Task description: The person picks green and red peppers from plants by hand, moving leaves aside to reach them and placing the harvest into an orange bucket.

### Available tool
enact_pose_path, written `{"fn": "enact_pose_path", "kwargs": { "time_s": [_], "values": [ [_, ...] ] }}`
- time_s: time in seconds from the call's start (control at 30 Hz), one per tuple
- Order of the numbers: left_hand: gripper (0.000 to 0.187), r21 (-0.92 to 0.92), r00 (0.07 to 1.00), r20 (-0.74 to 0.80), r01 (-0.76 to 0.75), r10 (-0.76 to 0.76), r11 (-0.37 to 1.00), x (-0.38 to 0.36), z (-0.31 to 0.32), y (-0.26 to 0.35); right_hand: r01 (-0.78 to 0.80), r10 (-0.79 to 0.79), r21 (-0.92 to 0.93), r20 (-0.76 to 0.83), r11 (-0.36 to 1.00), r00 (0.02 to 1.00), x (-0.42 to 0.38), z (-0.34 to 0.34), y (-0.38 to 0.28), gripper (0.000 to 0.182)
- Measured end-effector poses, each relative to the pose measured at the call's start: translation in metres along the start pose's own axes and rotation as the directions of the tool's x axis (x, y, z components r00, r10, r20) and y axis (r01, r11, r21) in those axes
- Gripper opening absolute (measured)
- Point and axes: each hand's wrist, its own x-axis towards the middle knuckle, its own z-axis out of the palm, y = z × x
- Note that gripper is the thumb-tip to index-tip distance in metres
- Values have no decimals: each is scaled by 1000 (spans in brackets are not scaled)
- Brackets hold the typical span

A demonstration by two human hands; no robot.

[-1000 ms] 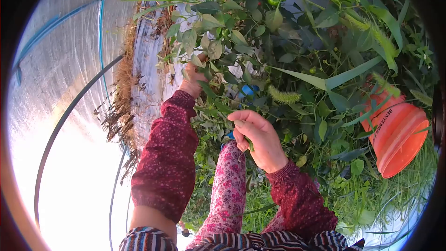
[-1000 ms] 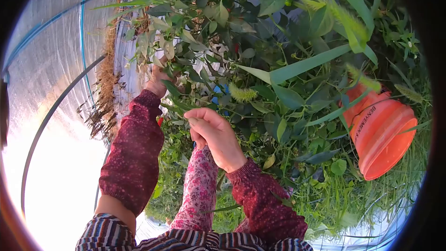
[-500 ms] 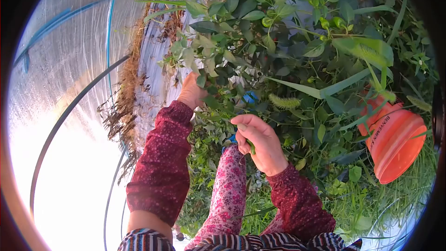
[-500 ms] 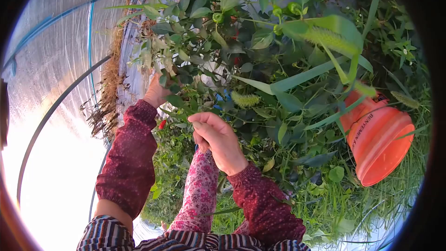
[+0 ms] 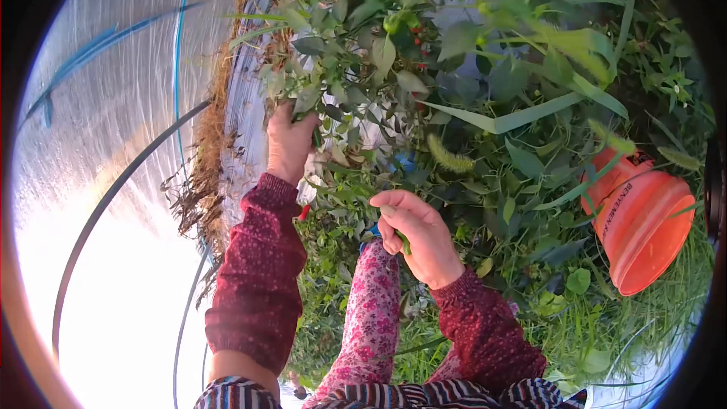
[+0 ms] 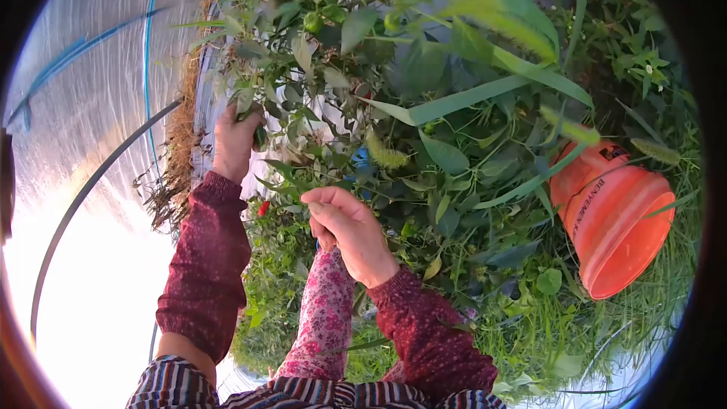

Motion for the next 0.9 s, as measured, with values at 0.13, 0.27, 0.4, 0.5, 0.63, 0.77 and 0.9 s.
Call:
{"fn": "enact_pose_path", "kwargs": {
  "time_s": [0.13,0.27,0.4,0.5,0.63,0.77,0.9],
  "values": [
    [32,-91,992,-101,65,-74,994,7,4,2,0,0,5,-15,1000,1000,-1,1,1,17],
    [39,-506,990,131,20,54,862,21,12,11,5,-5,-13,-12,1000,1000,-1,1,1,17],
    [35,-531,981,131,-54,145,846,29,13,25,15,-15,-3,6,1000,1000,-1,-1,0,17],
    [28,312,607,299,-792,737,525,43,11,20,0,0,-9,3,1000,1000,-3,1,0,18],
    [30,100,907,390,-214,160,972,38,-4,55,17,-19,38,35,999,999,-3,-3,2,18],
    [20,67,692,340,-693,636,718,46,-12,36,-7,6,43,19,999,1000,-6,-2,-2,18],
    [11,505,759,630,-559,162,658,-13,-44,94,-4,-3,181,39,983,999,-6,0,-9,19]
  ]
}}
